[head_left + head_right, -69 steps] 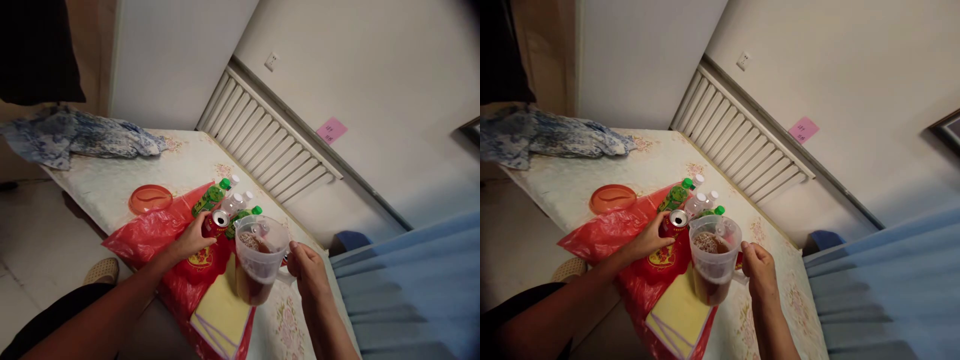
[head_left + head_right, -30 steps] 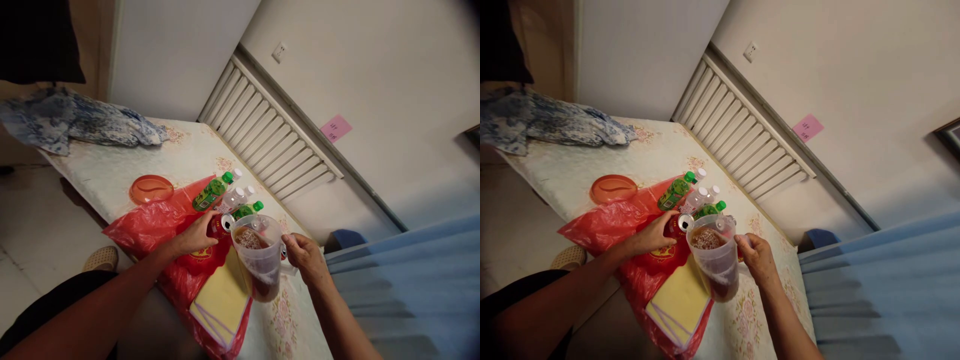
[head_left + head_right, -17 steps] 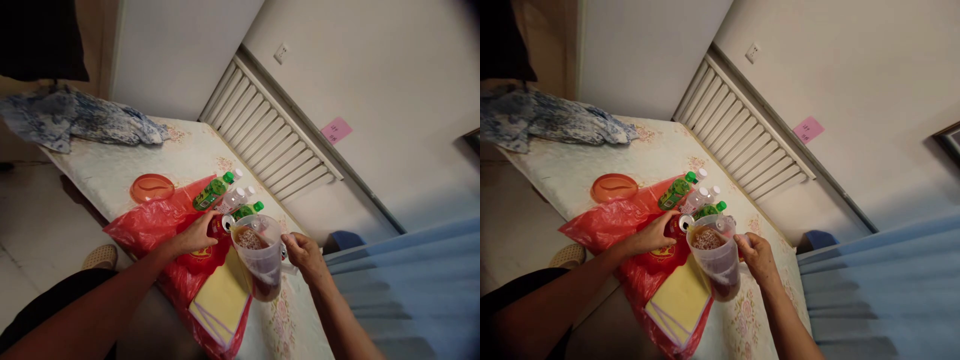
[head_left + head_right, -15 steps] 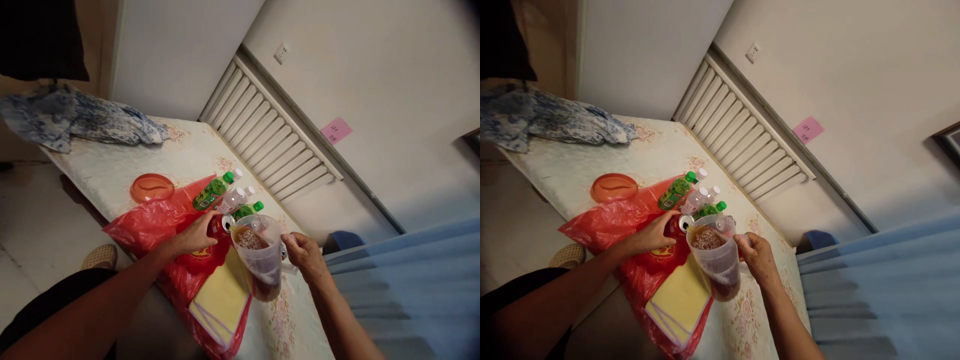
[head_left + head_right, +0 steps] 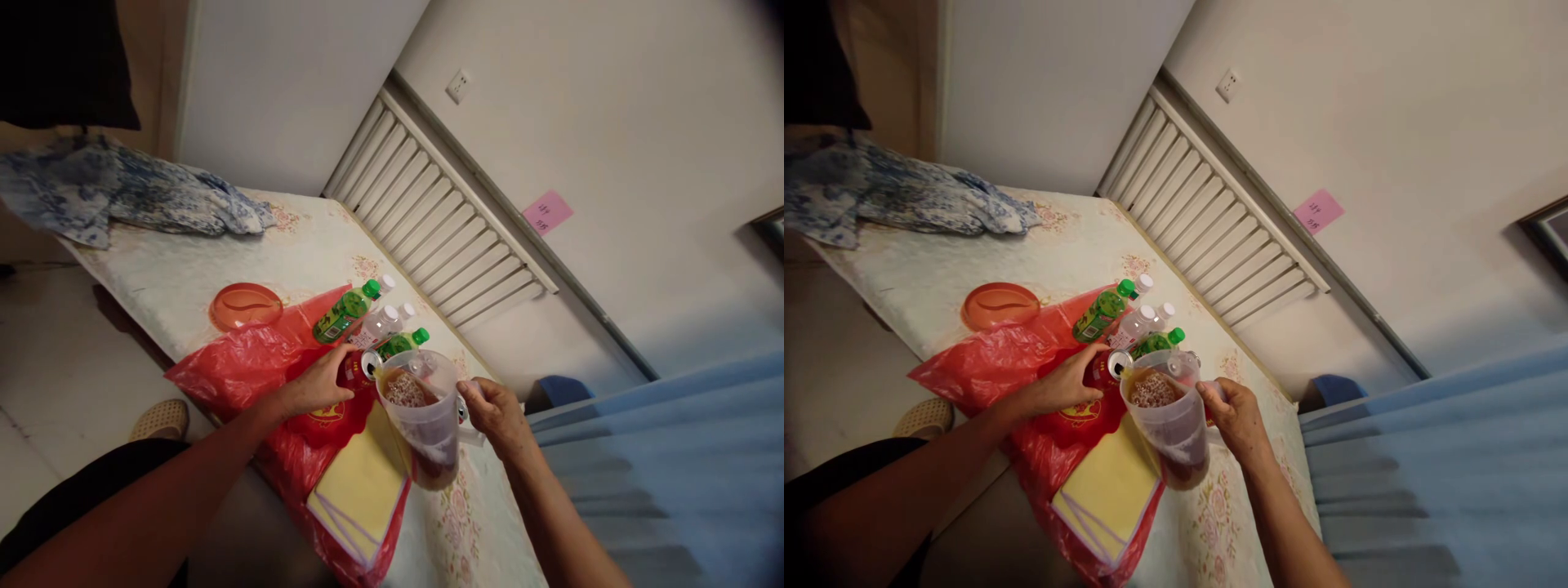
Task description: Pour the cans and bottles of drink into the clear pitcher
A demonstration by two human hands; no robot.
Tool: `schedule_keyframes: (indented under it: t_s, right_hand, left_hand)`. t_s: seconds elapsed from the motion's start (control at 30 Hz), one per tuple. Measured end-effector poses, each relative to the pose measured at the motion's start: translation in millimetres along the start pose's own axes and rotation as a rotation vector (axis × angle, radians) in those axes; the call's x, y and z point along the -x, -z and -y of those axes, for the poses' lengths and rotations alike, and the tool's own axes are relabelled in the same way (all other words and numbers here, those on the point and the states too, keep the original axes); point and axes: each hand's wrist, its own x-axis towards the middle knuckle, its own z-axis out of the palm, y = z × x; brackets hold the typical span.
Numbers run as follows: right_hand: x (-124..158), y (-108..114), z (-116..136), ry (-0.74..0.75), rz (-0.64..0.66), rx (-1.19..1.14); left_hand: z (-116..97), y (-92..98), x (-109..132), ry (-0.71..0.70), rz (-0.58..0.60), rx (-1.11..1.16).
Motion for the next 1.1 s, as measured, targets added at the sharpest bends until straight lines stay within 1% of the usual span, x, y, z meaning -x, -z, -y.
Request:
schedule_keyframes:
  t_s: [0.2,0.37,0.5,0.87,1.1]
  right_hand:
    - [-0.8,-0.2,0.3,-0.006,0.016,0.002]
    - [-1.0,0.2,2.1,-0.007,0.026,0.015]
    - [-1.3,0.6,2.4,-0.010,0.034,0.038]
    - [-3.1,0.7,-1.5,-0.008,0.048,0.038]
    - [-2.1,0.6,2.2,-0.009,0.048,0.058]
  left_hand:
    - [0.5,-0.4,0.2,0.005,-0.001,0.000]
    - [-3.0,2.1,0.4,0.022,0.046,-0.023]
    - [-2.8,2.7,0.6,0.020,0.052,-0.035]
    - [-0.3,2.2,0.4,-0.019,0.010,-0.023]
    - [1.1,1.4,0.5,-0.013,0.040,-0.042]
